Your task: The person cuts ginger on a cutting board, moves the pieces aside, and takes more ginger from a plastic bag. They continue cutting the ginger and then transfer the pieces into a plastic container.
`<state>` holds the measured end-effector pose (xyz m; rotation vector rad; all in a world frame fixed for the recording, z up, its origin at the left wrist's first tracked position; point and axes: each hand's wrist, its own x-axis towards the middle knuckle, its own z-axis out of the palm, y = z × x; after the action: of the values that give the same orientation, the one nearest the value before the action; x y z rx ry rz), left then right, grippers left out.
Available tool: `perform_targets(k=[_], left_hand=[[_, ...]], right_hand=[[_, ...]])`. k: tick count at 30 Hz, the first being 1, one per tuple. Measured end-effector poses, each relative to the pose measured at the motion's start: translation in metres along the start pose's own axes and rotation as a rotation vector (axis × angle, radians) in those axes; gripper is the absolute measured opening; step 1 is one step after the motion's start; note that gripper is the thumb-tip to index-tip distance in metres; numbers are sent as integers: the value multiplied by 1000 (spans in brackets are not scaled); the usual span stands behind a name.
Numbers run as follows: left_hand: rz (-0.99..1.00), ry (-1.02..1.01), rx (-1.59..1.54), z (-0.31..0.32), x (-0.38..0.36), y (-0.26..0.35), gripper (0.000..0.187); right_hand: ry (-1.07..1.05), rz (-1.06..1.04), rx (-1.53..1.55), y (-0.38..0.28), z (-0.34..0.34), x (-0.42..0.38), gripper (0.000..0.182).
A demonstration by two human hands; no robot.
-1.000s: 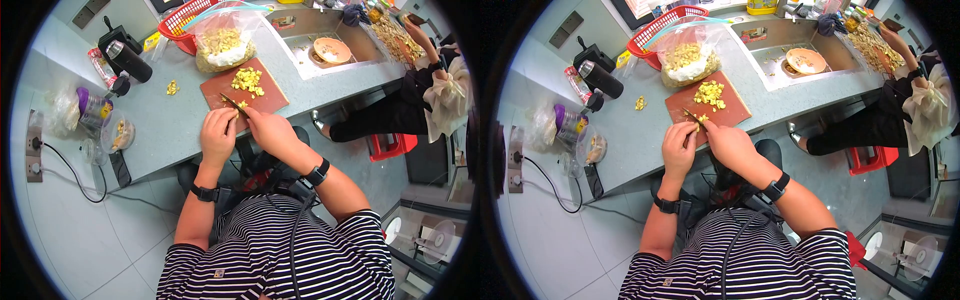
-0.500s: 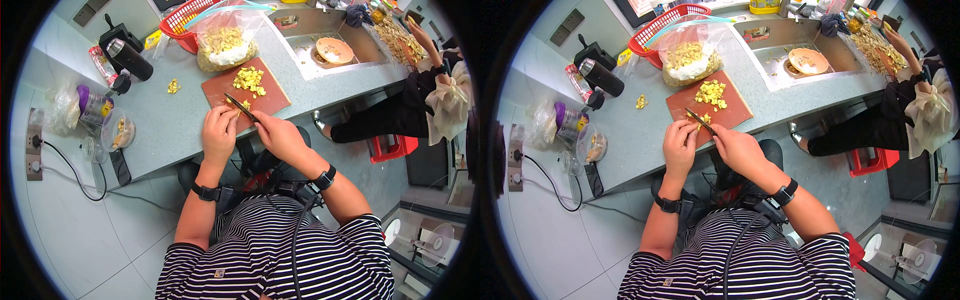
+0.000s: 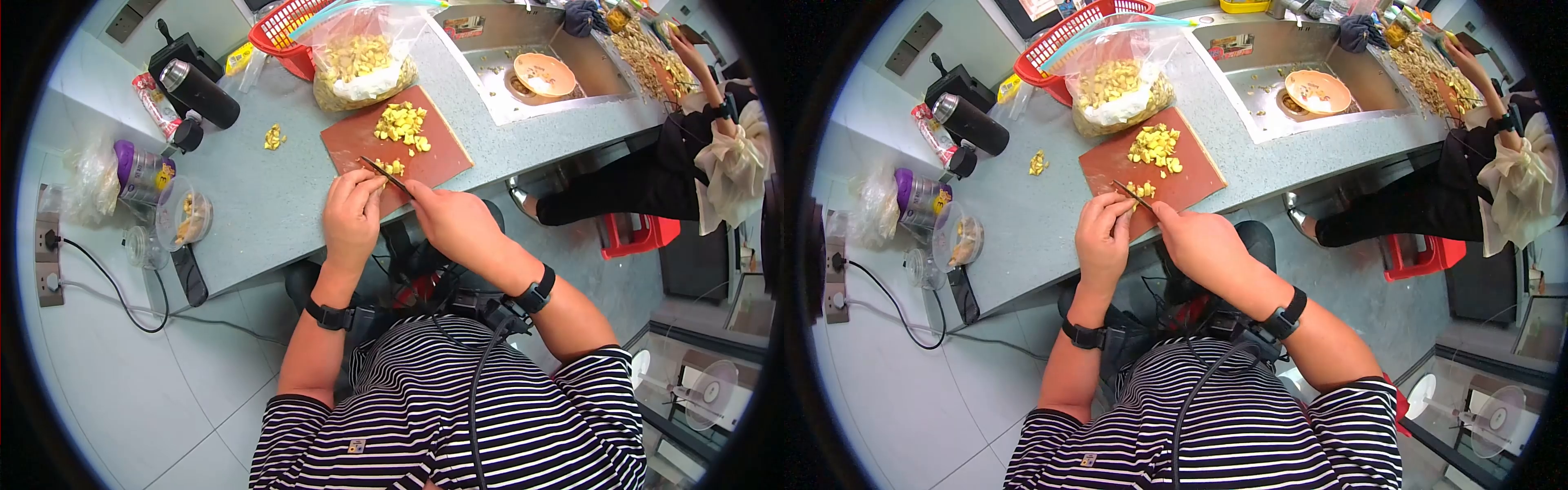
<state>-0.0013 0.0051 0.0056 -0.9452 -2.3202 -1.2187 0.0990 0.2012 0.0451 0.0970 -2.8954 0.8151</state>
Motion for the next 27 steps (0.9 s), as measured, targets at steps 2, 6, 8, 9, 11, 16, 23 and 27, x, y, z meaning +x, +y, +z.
perform_targets(k=[2, 6, 8, 9, 11, 16, 23, 27], left_hand=[[17, 7, -16, 1, 0, -2, 17], [38, 1, -4, -2, 0, -2, 19], [37, -4, -13, -3, -1, -3, 19], [40, 2, -11, -2, -1, -3, 19], [38, 17, -7, -1, -1, -3, 19], [17, 35, -12, -1, 1, 0, 16], [-15, 25, -27, -2, 1, 2, 13], [5, 31, -7, -2, 1, 1, 13]], right_hand=[[-36, 39, -55, -3, 7, 8, 37], [-15, 21, -93, -3, 19, 18, 37], [31, -9, -92, -2, 20, 19, 41], [35, -14, -95, 0, 22, 19, 41], [104, -16, -41, 4, 27, 14, 37], [125, 24, 141, 6, 24, 9, 36], [51, 94, 317, 0, 10, -3, 42], [111, 48, 347, 4, 10, -10, 39]])
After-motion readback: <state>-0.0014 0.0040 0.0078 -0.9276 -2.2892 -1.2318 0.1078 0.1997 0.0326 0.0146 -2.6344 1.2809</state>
